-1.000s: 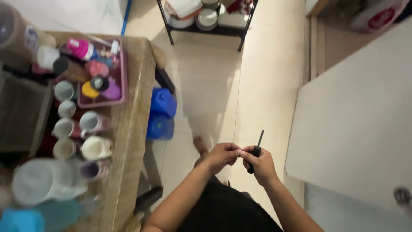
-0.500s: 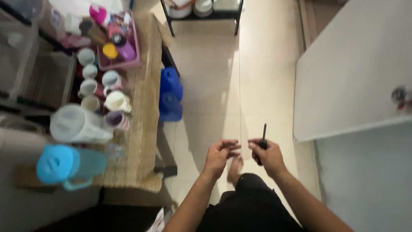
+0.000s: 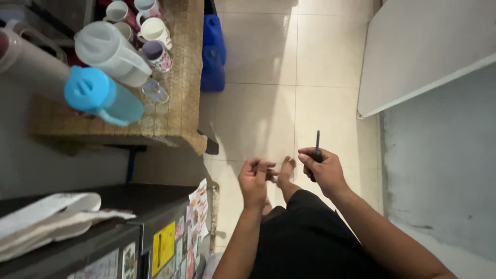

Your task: The person assembles a black metal shelving unit by inserting bolts and tightening them with a screwdriver. They repeatedly align the shelf panels and secure fasteners along the frame edges.

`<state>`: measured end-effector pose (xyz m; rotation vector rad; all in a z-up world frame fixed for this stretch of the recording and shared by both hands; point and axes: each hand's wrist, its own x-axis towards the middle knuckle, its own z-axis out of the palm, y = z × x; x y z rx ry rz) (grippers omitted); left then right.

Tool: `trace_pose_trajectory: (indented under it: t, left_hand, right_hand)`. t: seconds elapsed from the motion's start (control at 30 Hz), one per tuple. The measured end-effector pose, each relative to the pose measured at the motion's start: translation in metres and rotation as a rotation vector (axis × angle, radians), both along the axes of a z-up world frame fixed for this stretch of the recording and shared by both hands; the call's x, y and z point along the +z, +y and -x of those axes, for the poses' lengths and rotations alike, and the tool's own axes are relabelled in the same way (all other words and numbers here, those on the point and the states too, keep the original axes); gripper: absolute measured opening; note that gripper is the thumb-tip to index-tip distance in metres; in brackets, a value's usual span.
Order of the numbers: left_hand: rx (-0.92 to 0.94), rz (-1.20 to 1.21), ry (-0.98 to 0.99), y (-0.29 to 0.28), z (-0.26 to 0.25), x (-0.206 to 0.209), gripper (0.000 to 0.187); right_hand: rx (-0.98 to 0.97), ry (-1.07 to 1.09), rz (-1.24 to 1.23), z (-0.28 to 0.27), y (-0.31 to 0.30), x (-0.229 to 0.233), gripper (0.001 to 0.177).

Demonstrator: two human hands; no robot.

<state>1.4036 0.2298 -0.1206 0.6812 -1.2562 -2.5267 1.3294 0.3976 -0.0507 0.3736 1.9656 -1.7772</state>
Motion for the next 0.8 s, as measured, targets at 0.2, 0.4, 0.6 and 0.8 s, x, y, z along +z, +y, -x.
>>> trace_pose_trajectory:
  t: [0.2, 0.4, 0.6, 0.8]
  left_hand:
    - [0.085, 0.043, -0.089, 0.001, -0.054, -0.023, 0.017]
    - [0.046, 0.198, -0.183, 0.011, -0.027, -0.020, 0.019]
    - [-0.069, 0.188, -0.084, 0.030, 0.067, 0.007, 0.026]
    - [-0.263, 0.307, -0.093, 0.077, 0.210, 0.023, 0.023]
  right_hand:
    - [0.004, -0.006, 0.041, -0.029, 0.006, -0.001, 0.021]
    - [-0.024, 0.015, 0.060, -0.015, 0.029, -0.002, 0.022]
    - [-0.145, 0.042, 0.117, 0.058, 0.068, -0.011, 0.022]
    - [-0.231, 0.110, 0.166, 0.171, 0.121, -0.013, 0.021]
